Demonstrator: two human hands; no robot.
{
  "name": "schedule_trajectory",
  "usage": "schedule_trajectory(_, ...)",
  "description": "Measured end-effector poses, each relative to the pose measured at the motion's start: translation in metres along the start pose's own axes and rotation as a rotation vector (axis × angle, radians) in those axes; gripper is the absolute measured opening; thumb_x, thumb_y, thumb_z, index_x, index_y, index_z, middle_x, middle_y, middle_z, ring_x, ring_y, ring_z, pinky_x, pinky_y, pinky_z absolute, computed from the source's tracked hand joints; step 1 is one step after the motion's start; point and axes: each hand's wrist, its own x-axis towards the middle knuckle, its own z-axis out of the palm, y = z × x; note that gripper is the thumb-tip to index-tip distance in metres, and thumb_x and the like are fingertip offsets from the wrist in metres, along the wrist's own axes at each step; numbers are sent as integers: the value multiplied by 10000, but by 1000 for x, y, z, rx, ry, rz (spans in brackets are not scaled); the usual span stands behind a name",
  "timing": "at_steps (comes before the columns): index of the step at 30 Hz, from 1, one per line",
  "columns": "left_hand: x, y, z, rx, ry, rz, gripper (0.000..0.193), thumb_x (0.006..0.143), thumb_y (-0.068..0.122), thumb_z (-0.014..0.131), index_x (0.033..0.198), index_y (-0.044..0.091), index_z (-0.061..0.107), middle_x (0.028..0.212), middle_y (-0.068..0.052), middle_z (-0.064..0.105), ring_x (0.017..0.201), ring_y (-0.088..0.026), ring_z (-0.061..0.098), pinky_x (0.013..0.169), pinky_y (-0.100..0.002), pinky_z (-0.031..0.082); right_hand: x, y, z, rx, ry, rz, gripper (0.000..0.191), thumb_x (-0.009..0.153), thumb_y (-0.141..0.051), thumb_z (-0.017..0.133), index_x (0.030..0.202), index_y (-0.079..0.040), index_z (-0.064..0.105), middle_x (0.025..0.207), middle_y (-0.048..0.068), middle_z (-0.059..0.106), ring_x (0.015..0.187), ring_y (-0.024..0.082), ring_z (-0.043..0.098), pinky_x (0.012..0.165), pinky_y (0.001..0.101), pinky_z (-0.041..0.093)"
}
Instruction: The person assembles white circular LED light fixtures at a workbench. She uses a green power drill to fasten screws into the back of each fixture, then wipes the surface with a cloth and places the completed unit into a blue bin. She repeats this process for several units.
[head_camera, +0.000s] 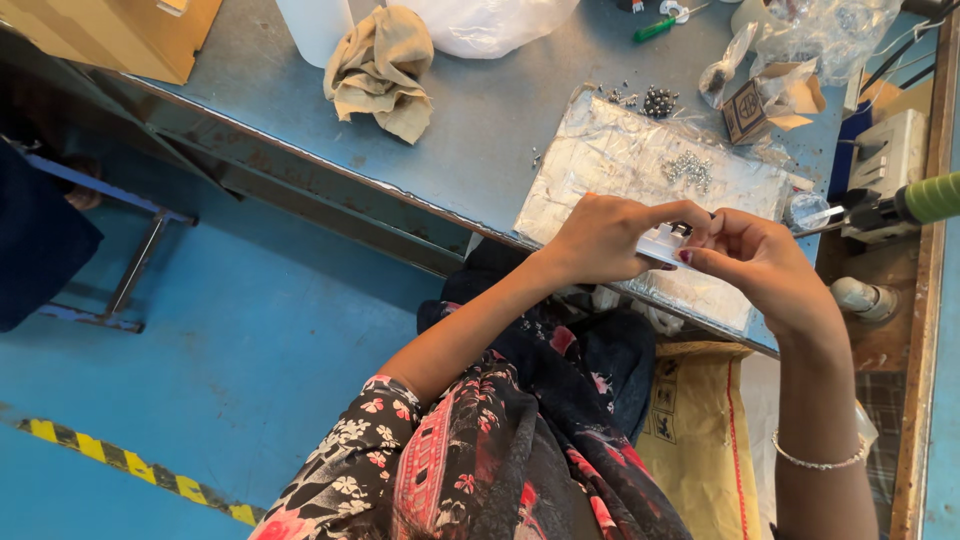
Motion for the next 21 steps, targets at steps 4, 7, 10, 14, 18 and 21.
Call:
schedule_trajectory(4,0,-2,-1,-29,24,24,539,781,438,839,1224,380,537,758,16,734,687,-249,731,582,-417,507,4,6,-4,18,-26,-26,132,912,-80,737,988,-24,645,967,26,698,943,81,648,879,257,505)
schedule_trajectory(7,-1,-1,-2,-40,29,30,565,742,439,839,1220,376,544,765,9,737,693,-251,733,579,-417,508,4,7,-7,20,-48,-20,146,895,-85,750,991,-30,654,951,16,684,920,76,632,854,256,500)
schedule_trajectory(10,-1,0,-3,-18,1,3,538,751,442,842,1206,381,561,746,1,735,687,-251,731,577,-423,505,1,4,-3,19,-46,-31,144,899,-89,750,973,-28,644,946,16,685,915,75,624,847,254,492)
schedule_trajectory(14,-1,0,-6,7,-14,-6,482,800,435,840,1203,375,581,747,-5,733,681,-254,725,584,-421,511,-7,-13,2,36,-46,-174,136,948,-102,717,1035,-30,642,955,8,637,889,80,572,813,260,475)
schedule_trajectory(18,-3,0,-7,-50,22,27,433,796,386,822,1158,363,585,814,46,751,699,-219,737,586,-396,519,-20,-51,-22,-200,707,-617,179,1026,-174,636,1174,-88,579,939,4,608,841,99,614,783,272,533)
schedule_trajectory(21,-4,2,-6,-27,10,17,413,798,308,808,1153,363,604,812,50,746,713,-215,740,601,-392,522,-13,-77,-58,-408,838,-744,202,1035,-217,613,1179,-82,571,914,15,589,802,111,603,758,283,529)
